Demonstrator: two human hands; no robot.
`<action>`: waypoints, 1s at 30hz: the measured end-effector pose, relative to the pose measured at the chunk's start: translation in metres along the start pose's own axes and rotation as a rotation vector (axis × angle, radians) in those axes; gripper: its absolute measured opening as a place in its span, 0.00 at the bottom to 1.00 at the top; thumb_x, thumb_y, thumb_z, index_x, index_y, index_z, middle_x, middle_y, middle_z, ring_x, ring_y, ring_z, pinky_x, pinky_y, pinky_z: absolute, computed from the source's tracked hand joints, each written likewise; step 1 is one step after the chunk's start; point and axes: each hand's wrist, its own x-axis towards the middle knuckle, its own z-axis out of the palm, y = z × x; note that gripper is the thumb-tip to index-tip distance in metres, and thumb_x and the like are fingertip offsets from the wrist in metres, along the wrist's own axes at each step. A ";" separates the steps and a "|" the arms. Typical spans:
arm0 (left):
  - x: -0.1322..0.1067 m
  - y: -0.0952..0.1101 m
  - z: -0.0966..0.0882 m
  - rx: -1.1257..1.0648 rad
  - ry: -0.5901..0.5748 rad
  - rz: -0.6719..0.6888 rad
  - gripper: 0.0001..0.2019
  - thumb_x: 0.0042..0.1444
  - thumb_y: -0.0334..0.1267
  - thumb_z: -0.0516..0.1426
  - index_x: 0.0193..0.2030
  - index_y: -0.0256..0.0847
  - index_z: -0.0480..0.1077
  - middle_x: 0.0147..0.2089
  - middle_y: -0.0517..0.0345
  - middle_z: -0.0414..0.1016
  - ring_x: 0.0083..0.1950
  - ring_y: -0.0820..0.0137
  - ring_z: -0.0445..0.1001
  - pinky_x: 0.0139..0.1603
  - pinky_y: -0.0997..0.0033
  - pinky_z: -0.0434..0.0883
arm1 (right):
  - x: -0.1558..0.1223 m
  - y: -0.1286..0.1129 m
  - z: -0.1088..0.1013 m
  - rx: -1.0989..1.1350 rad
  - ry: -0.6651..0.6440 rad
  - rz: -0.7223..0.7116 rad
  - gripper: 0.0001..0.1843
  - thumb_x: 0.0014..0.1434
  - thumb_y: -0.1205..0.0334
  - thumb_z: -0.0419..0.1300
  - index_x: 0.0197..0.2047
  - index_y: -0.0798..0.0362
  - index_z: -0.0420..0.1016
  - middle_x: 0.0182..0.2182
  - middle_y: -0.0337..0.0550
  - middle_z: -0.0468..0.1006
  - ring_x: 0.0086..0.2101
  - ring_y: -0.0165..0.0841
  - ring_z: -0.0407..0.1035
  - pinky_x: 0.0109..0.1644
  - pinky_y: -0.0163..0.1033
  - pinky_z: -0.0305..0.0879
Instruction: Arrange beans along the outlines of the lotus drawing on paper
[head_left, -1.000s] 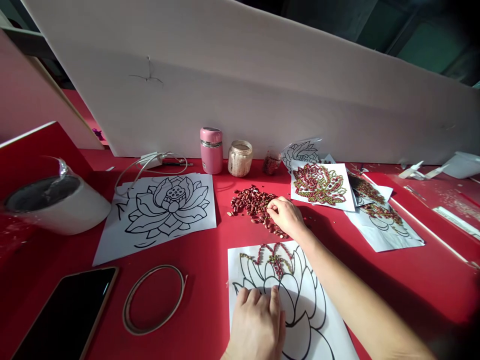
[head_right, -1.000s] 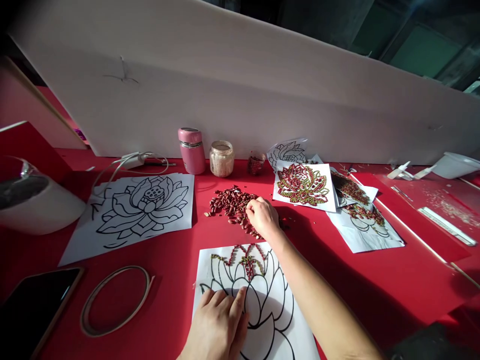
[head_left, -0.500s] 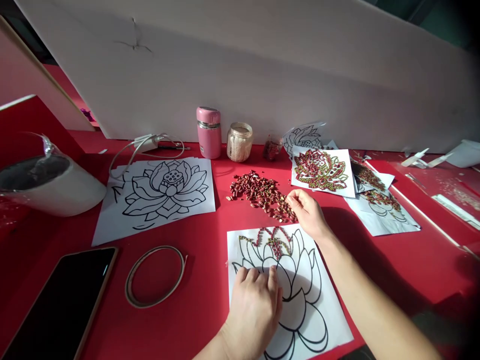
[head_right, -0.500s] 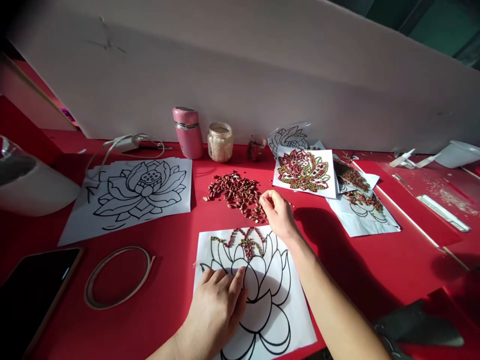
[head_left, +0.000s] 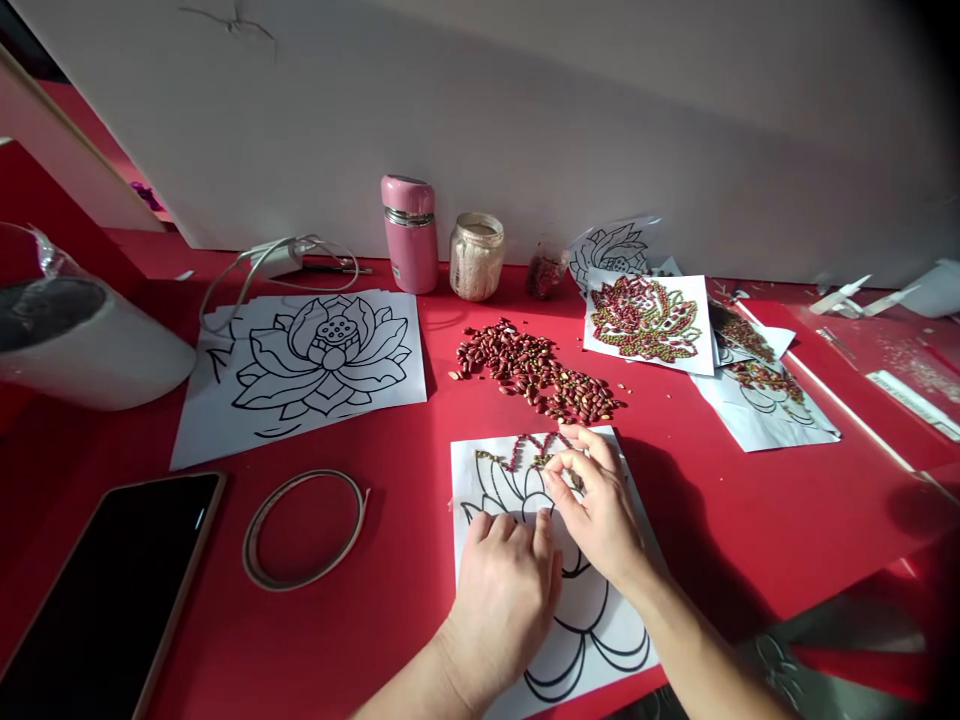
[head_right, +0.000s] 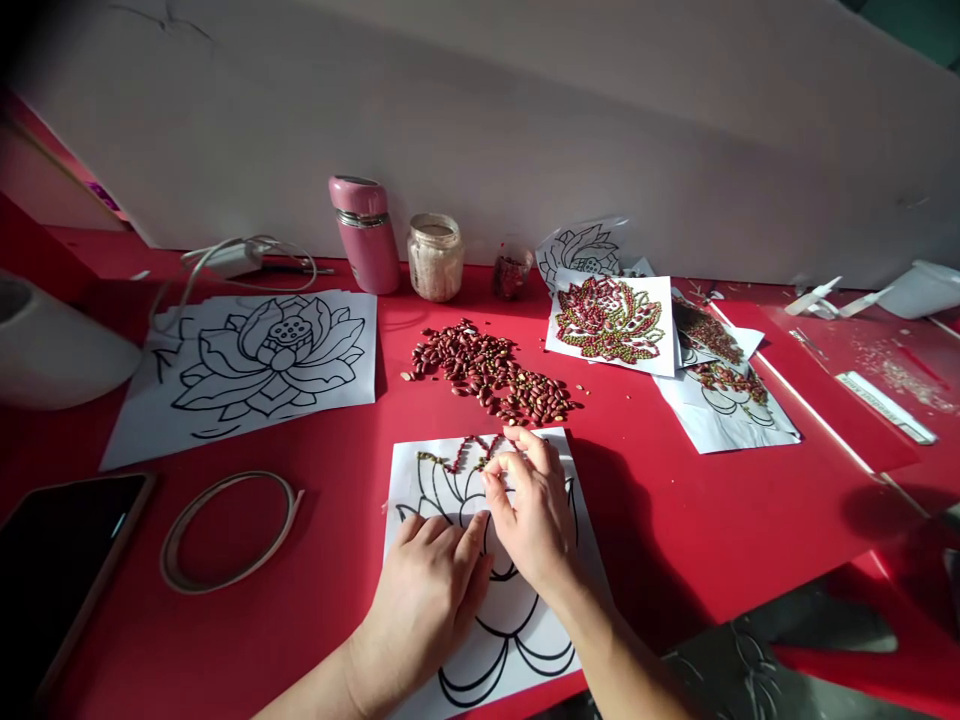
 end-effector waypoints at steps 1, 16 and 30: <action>0.000 0.000 0.000 0.000 -0.001 0.001 0.13 0.54 0.34 0.50 0.45 0.32 0.67 0.24 0.57 0.68 0.27 0.68 0.65 0.28 0.66 0.57 | -0.001 -0.001 0.003 -0.026 0.002 -0.001 0.04 0.54 0.63 0.53 0.29 0.50 0.67 0.48 0.48 0.64 0.48 0.38 0.61 0.49 0.46 0.60; 0.001 0.000 -0.003 -0.050 -0.052 -0.038 0.09 0.54 0.32 0.50 0.40 0.35 0.67 0.24 0.59 0.66 0.26 0.68 0.64 0.27 0.66 0.55 | 0.003 -0.003 0.012 -0.165 0.024 0.030 0.03 0.50 0.63 0.55 0.26 0.50 0.67 0.43 0.46 0.67 0.43 0.38 0.62 0.47 0.46 0.58; 0.000 0.001 -0.002 0.013 -0.015 -0.010 0.14 0.55 0.34 0.49 0.46 0.31 0.67 0.24 0.56 0.68 0.27 0.68 0.65 0.28 0.66 0.58 | 0.007 0.004 0.000 0.121 0.179 0.108 0.03 0.55 0.63 0.52 0.32 0.50 0.65 0.39 0.46 0.67 0.45 0.37 0.62 0.49 0.47 0.59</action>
